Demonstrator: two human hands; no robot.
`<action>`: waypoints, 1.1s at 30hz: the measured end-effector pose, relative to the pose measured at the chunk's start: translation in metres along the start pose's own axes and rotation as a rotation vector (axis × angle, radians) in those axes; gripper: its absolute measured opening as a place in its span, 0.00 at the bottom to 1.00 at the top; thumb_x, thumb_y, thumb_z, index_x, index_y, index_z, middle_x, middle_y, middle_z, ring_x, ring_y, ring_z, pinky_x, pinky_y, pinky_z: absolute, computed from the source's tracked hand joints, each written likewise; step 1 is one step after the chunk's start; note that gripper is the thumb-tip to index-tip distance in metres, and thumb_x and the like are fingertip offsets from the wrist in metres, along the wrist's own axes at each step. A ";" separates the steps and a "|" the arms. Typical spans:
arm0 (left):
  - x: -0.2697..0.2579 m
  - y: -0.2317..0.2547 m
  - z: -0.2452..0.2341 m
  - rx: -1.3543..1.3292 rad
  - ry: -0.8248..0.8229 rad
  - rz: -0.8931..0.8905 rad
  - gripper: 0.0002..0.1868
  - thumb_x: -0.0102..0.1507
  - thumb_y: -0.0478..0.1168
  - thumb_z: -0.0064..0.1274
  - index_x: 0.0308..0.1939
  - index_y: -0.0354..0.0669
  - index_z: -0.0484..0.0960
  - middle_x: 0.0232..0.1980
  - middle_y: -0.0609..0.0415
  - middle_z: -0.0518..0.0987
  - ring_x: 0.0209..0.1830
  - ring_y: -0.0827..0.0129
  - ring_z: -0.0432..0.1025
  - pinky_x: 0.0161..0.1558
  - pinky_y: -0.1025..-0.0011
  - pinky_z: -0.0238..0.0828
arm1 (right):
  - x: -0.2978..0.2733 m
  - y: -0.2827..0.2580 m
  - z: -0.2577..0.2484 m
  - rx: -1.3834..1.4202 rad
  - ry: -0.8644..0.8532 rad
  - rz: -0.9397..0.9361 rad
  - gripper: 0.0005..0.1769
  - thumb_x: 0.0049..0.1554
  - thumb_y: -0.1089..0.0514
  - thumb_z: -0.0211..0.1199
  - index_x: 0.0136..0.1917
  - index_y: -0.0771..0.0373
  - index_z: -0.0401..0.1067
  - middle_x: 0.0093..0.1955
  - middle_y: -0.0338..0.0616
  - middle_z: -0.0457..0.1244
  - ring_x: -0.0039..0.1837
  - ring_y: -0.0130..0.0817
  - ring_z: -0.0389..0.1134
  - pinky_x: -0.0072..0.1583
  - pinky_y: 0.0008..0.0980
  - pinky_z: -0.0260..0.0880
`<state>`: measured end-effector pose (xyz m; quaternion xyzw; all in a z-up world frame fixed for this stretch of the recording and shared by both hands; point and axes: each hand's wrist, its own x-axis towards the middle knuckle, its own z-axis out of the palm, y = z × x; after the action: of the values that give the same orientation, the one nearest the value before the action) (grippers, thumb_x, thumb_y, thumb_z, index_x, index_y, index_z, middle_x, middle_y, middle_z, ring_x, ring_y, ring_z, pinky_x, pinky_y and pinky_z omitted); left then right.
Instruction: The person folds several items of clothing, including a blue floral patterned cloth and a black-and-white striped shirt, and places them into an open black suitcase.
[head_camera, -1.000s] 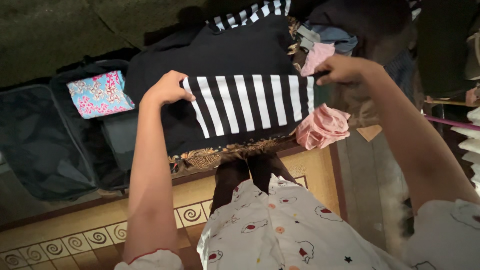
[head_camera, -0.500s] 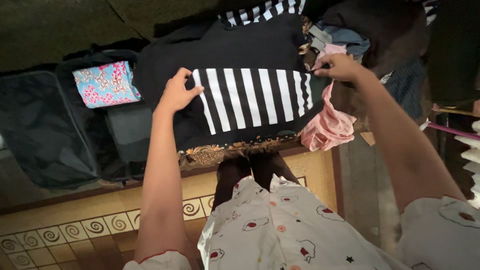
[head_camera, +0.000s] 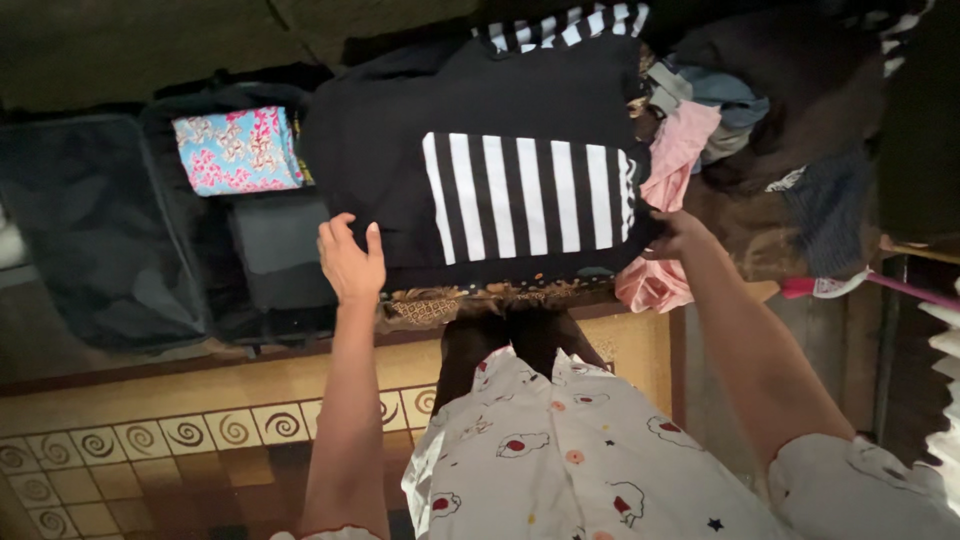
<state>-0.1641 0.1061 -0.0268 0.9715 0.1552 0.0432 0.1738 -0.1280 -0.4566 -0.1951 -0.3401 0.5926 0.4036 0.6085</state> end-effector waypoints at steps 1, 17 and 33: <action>0.001 -0.011 0.002 -0.035 -0.066 -0.031 0.18 0.68 0.50 0.52 0.55 0.42 0.74 0.53 0.43 0.74 0.47 0.45 0.74 0.48 0.50 0.69 | -0.003 -0.002 -0.001 -0.006 0.011 -0.024 0.23 0.62 0.47 0.63 0.64 0.60 0.66 0.60 0.46 0.65 0.58 0.48 0.68 0.65 0.58 0.62; -0.014 0.034 0.016 -0.126 0.197 0.158 0.23 0.71 0.48 0.40 0.69 0.47 0.69 0.76 0.50 0.66 0.78 0.54 0.59 0.74 0.40 0.47 | -0.070 0.043 0.104 -0.914 0.717 -1.713 0.34 0.73 0.52 0.56 0.83 0.71 0.51 0.82 0.67 0.50 0.81 0.63 0.53 0.81 0.51 0.49; -0.024 0.087 0.023 0.016 -0.417 0.455 0.44 0.64 0.57 0.52 0.81 0.51 0.53 0.85 0.48 0.45 0.83 0.45 0.40 0.77 0.37 0.35 | -0.153 0.120 0.184 -1.491 0.664 -1.485 0.48 0.64 0.35 0.47 0.82 0.70 0.41 0.85 0.64 0.31 0.86 0.58 0.34 0.78 0.61 0.30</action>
<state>-0.1586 0.0141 -0.0183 0.9706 -0.1051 -0.1204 0.1800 -0.1493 -0.2530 -0.0228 -0.9848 -0.0172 0.0824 0.1522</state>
